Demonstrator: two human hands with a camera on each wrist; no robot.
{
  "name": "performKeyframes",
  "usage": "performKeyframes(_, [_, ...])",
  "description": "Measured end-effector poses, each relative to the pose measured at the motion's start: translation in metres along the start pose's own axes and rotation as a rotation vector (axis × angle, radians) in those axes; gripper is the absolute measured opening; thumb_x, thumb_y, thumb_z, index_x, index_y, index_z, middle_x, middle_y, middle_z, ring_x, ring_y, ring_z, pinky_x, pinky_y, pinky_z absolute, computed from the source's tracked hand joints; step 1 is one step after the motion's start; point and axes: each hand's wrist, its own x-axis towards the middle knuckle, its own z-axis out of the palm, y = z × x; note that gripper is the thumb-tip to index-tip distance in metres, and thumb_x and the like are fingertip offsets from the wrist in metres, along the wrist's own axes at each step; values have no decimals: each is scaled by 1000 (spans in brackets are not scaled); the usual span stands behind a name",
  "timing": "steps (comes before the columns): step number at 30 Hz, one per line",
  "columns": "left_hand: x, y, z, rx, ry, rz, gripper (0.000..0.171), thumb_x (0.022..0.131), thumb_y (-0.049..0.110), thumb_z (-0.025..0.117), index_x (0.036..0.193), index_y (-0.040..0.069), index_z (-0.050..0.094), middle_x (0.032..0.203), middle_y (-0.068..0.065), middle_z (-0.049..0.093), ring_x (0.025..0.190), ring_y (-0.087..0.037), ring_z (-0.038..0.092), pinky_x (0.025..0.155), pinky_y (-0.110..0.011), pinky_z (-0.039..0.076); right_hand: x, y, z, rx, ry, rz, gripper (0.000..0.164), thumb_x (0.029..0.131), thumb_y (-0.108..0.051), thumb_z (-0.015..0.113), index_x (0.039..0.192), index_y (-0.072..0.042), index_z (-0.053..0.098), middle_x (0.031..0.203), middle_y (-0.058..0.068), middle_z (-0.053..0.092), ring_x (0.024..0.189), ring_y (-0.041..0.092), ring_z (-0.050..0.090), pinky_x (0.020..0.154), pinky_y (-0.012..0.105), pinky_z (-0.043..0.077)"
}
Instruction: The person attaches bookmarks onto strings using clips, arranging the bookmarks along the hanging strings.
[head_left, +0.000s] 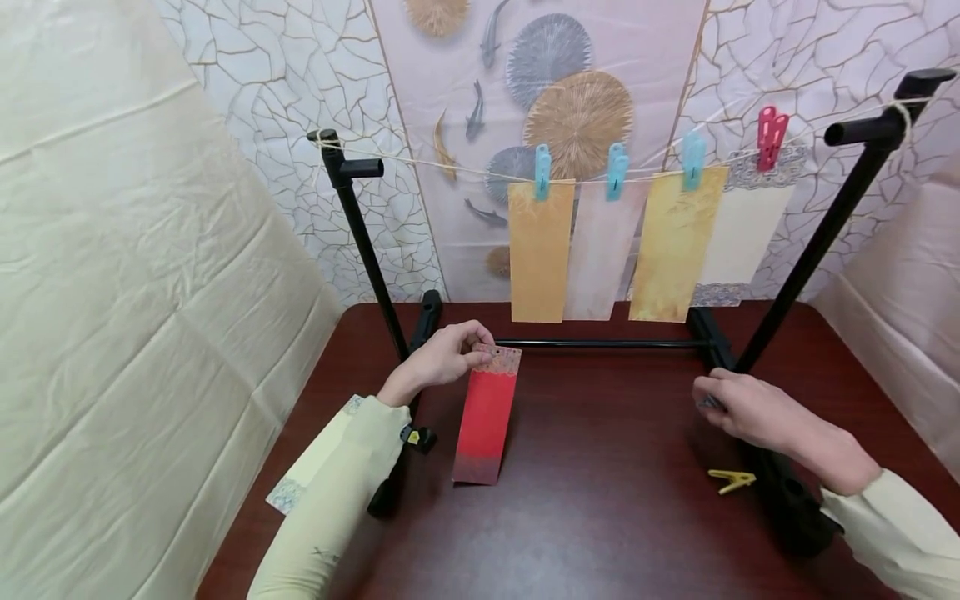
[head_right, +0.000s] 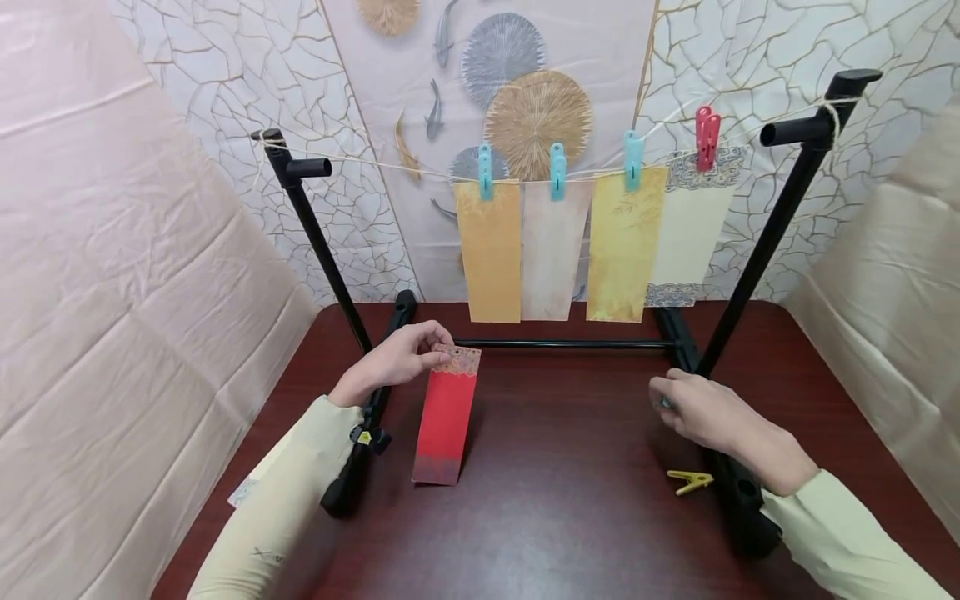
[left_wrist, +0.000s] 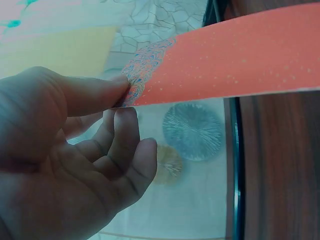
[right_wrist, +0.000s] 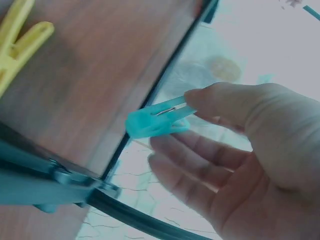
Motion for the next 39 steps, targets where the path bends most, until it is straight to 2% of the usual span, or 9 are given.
performKeyframes(8, [-1, 19, -14, 67, 13, 16, 9, 89, 19, 62, 96, 18, 57, 77, 3, 61, 70, -15, 57, 64, -28, 45, 11, -12, -22, 22, 115, -64, 17, 79, -9, 70, 85, -21, 59, 81, -7, 50, 61, 0, 43, 53, 22, 39])
performKeyframes(14, [-3, 34, -27, 101, 49, 57, 7, 89, 19, 63, 93, 19, 58, 76, 3, 58, 68, -13, 53, 63, -28, 43, 16, -20, -38, 6, 158, -82, 18, 79, -10, 71, 85, -22, 59, 84, -7, 52, 62, -1, 45, 53, 21, 40])
performKeyframes(21, [-7, 50, -39, 87, 51, 88, 7, 89, 21, 62, 95, 20, 59, 79, 3, 59, 69, -13, 53, 63, -28, 43, 26, -34, -61, 16, 199, -134, 19, 79, -9, 72, 86, -22, 61, 84, -8, 52, 62, -3, 44, 52, 20, 40])
performKeyframes(26, [-4, 58, -48, 46, 75, 94, 6, 90, 19, 61, 95, 17, 58, 80, 1, 59, 67, -16, 53, 60, -29, 44, 36, -41, -78, -19, 288, -191, 19, 76, -9, 74, 84, -21, 62, 82, -9, 52, 64, 2, 47, 55, 24, 42])
performKeyframes(31, [1, 71, -60, 46, 89, 112, 7, 90, 17, 62, 95, 15, 58, 82, -1, 58, 68, -17, 52, 61, -29, 43, 45, -46, -91, -29, 356, -188, 20, 73, -8, 75, 83, -19, 62, 82, -9, 53, 67, 5, 50, 58, 29, 45])
performKeyframes(39, [3, 87, -74, 26, 110, 136, 10, 90, 15, 61, 98, 12, 58, 84, -4, 60, 73, -20, 55, 66, -29, 44, 58, -59, -105, -19, 395, -230, 20, 73, -7, 75, 84, -18, 62, 81, -10, 54, 68, 5, 52, 59, 29, 46])
